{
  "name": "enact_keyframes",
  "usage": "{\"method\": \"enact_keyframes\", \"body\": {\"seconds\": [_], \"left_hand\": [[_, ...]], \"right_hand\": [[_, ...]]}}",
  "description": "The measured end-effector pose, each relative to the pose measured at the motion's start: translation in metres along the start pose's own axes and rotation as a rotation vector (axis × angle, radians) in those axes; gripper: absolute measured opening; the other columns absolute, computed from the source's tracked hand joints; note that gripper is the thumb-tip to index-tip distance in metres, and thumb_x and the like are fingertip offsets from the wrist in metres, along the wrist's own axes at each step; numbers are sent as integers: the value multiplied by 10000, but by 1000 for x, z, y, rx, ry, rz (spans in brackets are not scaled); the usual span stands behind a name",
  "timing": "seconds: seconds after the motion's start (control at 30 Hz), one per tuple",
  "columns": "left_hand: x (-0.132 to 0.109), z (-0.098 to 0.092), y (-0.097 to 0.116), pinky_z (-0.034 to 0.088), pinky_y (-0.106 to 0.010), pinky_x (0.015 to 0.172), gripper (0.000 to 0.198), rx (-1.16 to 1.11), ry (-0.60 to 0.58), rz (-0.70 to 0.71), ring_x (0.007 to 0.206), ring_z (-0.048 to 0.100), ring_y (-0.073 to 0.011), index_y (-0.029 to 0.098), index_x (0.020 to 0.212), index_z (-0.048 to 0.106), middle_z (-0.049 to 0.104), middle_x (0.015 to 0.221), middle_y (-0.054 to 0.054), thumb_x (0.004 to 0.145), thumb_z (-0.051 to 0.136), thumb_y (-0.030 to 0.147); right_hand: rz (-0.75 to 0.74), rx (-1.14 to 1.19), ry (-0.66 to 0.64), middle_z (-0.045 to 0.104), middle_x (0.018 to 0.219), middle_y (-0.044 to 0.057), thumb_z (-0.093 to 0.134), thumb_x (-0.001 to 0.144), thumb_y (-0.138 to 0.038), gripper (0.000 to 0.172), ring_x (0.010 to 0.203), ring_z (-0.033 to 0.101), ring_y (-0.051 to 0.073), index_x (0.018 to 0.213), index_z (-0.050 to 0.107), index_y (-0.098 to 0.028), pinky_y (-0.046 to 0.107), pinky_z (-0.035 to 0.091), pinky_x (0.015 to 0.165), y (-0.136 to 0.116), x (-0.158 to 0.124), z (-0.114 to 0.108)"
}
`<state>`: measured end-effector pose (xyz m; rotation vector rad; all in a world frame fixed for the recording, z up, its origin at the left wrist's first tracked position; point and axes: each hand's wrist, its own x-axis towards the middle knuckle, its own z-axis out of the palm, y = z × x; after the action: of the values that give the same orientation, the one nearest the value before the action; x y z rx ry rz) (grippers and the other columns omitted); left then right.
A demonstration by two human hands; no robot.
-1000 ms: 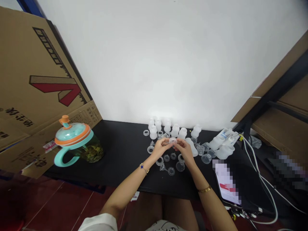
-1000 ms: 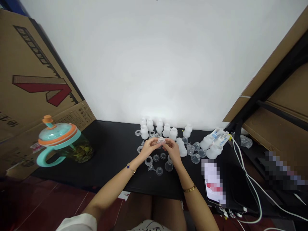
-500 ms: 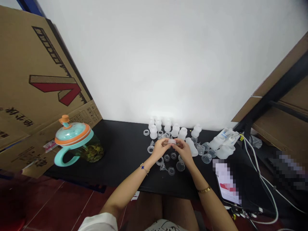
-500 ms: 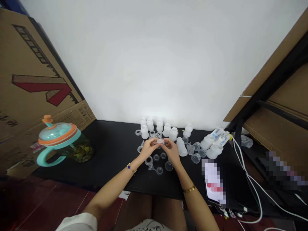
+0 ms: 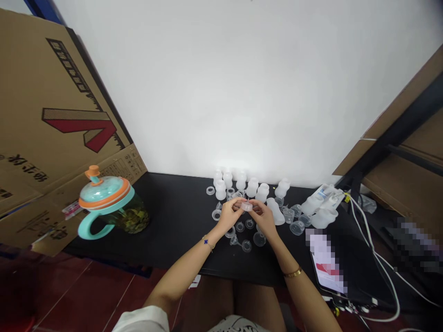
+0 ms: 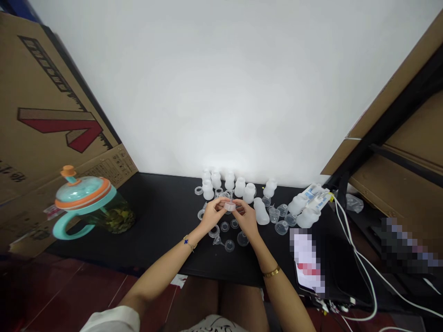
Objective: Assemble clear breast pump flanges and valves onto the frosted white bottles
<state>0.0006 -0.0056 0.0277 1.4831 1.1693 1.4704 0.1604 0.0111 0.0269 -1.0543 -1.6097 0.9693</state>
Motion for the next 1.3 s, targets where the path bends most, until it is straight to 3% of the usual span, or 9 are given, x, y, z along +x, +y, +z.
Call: {"method": "enact_keyframes", "body": {"seconds": [0.57, 0.73, 1.1, 1.3], "left_hand": [[-2, -1, 3, 507, -294, 690, 197, 50, 8, -5, 860, 684, -241, 216, 977, 736, 746, 983, -76, 791, 670, 222], [-2, -1, 0, 510, -297, 681, 200, 53, 14, -20, 832, 672, -236, 214, 974, 738, 739, 989, -82, 783, 687, 234], [-4, 1, 5, 513, -282, 619, 309, 36, -68, -13, 767, 676, -225, 174, 1038, 710, 730, 892, -97, 878, 635, 428], [-3, 1, 8, 536, -315, 672, 358, 38, -66, -33, 787, 683, -241, 174, 994, 723, 732, 913, -102, 893, 603, 495]], "right_hand": [[-48, -69, -15, 728, 1070, 65, 645, 826, -410, 327, 724, 640, 207, 1110, 675, -251, 324, 500, 613, -7, -4, 1], [-69, -68, -2, 728, 975, 45, 665, 826, -448, 266, 714, 632, 207, 1006, 692, -255, 314, 488, 606, -10, -6, 1], [108, 127, 4, 723, 920, 66, 721, 748, -594, 432, 688, 648, 226, 961, 703, -219, 309, 484, 555, -5, 1, -2], [104, 142, -11, 711, 844, 60, 716, 754, -603, 425, 658, 632, 215, 927, 717, -215, 296, 476, 519, -6, 2, -2]]}}
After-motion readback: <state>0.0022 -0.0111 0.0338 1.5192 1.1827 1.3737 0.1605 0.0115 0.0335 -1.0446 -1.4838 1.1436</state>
